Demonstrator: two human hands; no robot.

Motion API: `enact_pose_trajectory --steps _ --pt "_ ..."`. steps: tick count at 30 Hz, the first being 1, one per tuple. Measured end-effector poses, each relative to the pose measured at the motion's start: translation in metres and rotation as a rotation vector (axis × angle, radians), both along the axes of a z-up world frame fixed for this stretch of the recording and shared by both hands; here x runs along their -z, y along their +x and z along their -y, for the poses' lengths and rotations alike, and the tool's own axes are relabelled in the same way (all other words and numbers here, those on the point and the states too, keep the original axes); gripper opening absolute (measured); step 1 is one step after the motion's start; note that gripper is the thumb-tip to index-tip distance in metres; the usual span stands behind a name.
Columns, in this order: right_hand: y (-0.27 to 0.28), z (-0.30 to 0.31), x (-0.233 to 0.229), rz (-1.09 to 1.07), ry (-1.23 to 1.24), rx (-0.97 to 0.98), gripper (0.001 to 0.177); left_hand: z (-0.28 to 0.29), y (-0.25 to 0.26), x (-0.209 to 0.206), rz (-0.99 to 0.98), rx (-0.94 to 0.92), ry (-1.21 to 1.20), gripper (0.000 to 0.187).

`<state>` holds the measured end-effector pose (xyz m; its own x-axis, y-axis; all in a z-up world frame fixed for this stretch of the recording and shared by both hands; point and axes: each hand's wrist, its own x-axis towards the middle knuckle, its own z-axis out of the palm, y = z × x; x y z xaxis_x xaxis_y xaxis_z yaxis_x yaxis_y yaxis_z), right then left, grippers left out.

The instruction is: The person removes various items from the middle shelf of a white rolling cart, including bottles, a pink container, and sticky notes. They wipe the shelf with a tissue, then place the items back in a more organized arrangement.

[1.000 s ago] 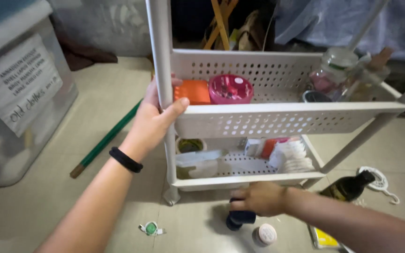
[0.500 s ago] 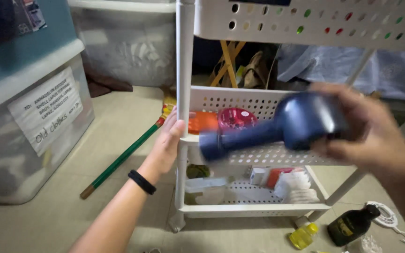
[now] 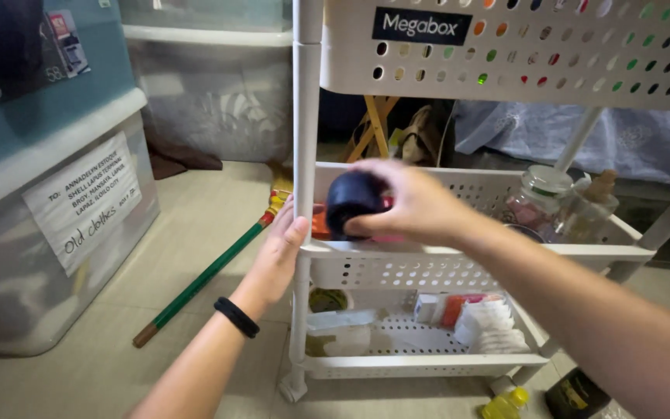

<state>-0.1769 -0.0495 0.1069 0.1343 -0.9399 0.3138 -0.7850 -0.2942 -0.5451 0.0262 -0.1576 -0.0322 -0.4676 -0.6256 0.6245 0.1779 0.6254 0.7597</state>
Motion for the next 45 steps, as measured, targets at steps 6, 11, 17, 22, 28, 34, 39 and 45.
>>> enact_pose_trajectory --steps 6,11,17,22,28,34,39,45 --pt "0.011 0.038 0.029 -0.037 -0.088 0.051 0.082 -0.002 -0.002 0.002 -0.018 0.014 -0.034 0.066" --pt "0.010 0.042 0.036 0.126 -0.108 -0.084 0.088 -0.015 -0.003 -0.003 -0.004 -0.086 -0.015 0.071" --pt "0.007 0.044 0.050 0.270 -0.116 -0.106 0.089 -0.022 -0.003 0.003 -0.044 -0.082 0.071 0.079" --pt "0.010 0.043 0.048 0.364 -0.040 -0.147 0.094 -0.022 -0.001 0.005 -0.058 -0.058 0.071 0.077" --pt "0.006 0.046 0.047 0.230 -0.075 0.009 0.083 -0.020 -0.006 0.008 -0.067 -0.077 0.103 0.075" --pt "-0.004 0.053 0.050 0.266 -0.051 -0.105 0.092 -0.019 -0.004 0.006 -0.070 -0.106 -0.034 0.071" --pt "-0.013 0.048 0.057 0.263 -0.059 -0.112 0.102 -0.019 -0.003 0.013 -0.071 -0.083 -0.020 0.068" --pt "-0.028 -0.038 0.052 -0.049 -0.581 0.032 0.042 -0.070 -0.001 0.026 -0.208 -0.172 0.156 0.080"
